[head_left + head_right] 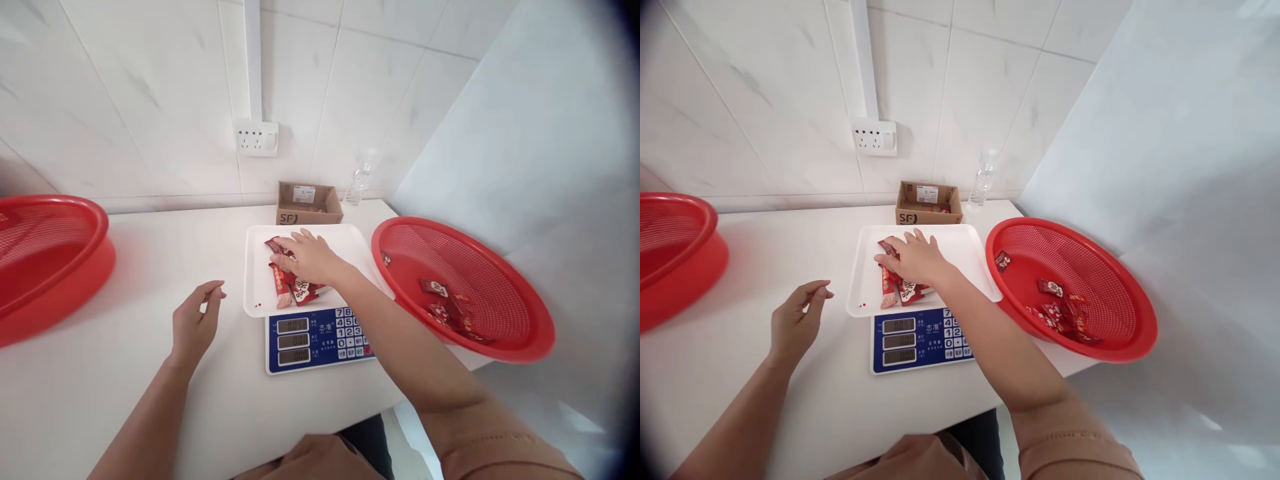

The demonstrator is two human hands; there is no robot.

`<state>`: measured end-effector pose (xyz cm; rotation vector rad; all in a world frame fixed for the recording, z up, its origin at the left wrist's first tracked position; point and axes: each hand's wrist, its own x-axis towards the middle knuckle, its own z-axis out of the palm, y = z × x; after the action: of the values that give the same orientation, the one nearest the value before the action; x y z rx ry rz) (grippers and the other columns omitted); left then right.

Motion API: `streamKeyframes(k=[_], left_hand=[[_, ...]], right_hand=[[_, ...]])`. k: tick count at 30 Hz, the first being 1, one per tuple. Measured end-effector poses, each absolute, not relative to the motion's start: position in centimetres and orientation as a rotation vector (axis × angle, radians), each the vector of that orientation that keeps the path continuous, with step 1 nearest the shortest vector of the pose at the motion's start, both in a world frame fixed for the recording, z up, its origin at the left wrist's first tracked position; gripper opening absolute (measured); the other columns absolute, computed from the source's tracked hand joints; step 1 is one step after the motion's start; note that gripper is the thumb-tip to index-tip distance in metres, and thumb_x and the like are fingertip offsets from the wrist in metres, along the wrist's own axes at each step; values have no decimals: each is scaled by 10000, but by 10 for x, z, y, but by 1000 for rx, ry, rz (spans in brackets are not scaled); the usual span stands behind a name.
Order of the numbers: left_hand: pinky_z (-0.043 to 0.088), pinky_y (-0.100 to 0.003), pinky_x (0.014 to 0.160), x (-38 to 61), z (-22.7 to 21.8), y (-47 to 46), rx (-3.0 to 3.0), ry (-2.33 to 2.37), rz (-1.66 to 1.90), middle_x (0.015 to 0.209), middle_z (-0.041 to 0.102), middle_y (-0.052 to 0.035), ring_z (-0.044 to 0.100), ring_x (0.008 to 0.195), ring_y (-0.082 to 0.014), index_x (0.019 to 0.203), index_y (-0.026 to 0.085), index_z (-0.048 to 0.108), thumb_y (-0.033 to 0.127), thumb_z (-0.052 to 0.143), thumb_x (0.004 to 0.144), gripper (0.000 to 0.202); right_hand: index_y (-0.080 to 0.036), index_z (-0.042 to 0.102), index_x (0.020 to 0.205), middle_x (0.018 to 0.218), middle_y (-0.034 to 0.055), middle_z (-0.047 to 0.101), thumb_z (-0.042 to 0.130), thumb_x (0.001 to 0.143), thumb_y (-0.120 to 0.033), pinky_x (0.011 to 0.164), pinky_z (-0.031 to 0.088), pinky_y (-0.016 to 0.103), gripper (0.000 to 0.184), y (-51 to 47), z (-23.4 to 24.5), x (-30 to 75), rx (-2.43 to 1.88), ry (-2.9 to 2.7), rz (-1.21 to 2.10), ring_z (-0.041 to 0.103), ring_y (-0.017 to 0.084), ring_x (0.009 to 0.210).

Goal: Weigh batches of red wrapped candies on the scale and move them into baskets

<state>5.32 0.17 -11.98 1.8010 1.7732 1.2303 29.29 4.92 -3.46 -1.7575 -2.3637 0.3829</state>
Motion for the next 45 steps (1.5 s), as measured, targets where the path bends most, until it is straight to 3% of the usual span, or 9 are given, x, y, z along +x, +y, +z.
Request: streamKeyframes(k=[5,9,12,15,18,25,33,37,45], left_hand=[[403,-196,458,53,-119,1,1816,1752,1224,810,727,-16,652,659,-120,977,225,655,365,485,856,251],[389,-191,451,53,-119,1,1821,1754,1197,807,724,-5,634,638,-109,984,230,645,368,472,861,253],[396,-195,464,53,-119,1,1830,1764,1193,811,723,-4,631,634,-108,972,232,646,367,474,859,246],[405,-201,484,53,-120,2,1831,1777,1195,808,722,-2,644,665,-116,972,235,647,369,476,859,245],[425,-206,524,53,-120,3,1817,1791,1213,802,720,0,665,733,-130,975,236,646,372,478,859,245],[457,-225,607,54,-120,2,1807,1795,1258,804,718,2,674,773,-139,980,237,646,386,482,858,254],[446,-228,617,56,-122,3,1770,1815,1244,810,720,5,662,757,-132,980,248,651,381,497,850,242],[456,-233,649,55,-122,4,1763,1810,1261,804,716,4,664,778,-132,978,246,651,374,501,850,235],[451,-234,601,56,-122,4,1770,1806,1243,807,714,0,672,781,-145,973,248,650,386,496,848,241]], right_hand=[[-285,538,1326,1450,71,468,306,909,-629,1057,212,644,588,60,-33,289,-1727,-2443,526,259,379,1384],[-272,687,1063,1179,62,668,298,938,-584,1016,309,570,515,51,-26,294,-1634,-2412,604,441,310,1252],[-232,710,914,1024,67,708,310,955,-536,977,382,480,504,39,-22,304,-1536,-2303,619,552,260,1121],[-212,691,1011,1127,75,688,332,961,-492,964,424,398,458,19,-23,319,-1485,-2039,569,591,218,1099],[-236,649,1137,1244,61,647,372,947,-500,996,426,393,428,-12,-25,340,-1529,-1783,433,557,213,1192],[-226,660,1128,1187,92,675,446,906,-481,957,475,465,400,-83,-42,399,-1893,-1514,-20,598,275,1143],[-207,647,1207,1157,114,691,458,876,-456,786,557,453,456,-109,-74,430,-2365,-1522,-9,654,319,1023],[-201,630,1242,1123,131,701,403,900,-431,680,562,447,471,-107,-76,437,-2469,-1508,-104,673,331,935],[-197,621,1236,1074,143,709,385,908,-411,619,541,394,458,-105,-75,441,-2526,-1464,-150,680,315,867]])
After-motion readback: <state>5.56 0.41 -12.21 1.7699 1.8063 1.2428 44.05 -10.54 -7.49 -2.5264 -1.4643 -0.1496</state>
